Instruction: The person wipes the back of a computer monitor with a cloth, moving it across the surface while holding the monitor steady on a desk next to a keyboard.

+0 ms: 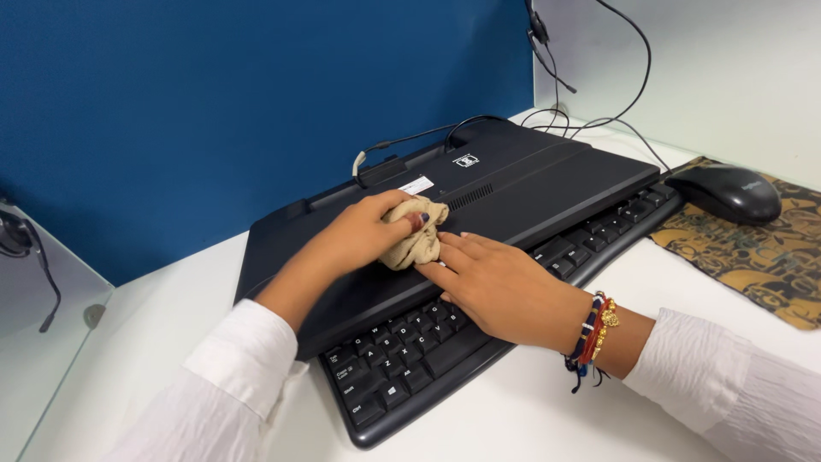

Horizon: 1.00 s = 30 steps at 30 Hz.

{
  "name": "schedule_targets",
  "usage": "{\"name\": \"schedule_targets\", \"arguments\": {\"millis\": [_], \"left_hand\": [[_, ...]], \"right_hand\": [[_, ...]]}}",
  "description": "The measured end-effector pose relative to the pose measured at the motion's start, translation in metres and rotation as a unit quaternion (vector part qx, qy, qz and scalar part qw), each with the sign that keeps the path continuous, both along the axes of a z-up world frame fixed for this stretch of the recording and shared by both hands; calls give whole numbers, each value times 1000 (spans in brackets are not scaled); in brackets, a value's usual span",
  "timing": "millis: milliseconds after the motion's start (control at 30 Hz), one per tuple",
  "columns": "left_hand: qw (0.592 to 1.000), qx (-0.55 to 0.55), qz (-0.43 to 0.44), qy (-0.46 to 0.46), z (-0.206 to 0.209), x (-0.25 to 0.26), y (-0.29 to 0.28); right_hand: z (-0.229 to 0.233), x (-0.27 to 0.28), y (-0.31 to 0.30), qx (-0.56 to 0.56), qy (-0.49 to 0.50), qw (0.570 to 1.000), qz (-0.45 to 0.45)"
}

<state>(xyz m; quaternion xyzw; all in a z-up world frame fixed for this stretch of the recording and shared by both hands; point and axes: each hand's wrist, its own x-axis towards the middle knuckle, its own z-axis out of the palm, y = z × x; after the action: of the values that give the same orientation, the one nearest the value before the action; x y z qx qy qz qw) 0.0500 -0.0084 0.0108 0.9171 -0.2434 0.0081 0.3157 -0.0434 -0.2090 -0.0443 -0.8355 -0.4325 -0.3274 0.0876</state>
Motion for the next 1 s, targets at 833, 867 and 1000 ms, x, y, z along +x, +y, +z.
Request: {"name": "schedule_targets", "arguments": {"millis": [833,867,1000], "left_hand": [[986,121,58,-101,-1,-63,48],[985,125,60,-105,0,-68,60],[983,77,167,3,-3,-82,84]], "right_hand": [[-9,6,2,-29,4,998,-48],[-10,6,2,-27,8,999,-45],[-11,5,4,-31,1,998,-60]]}}
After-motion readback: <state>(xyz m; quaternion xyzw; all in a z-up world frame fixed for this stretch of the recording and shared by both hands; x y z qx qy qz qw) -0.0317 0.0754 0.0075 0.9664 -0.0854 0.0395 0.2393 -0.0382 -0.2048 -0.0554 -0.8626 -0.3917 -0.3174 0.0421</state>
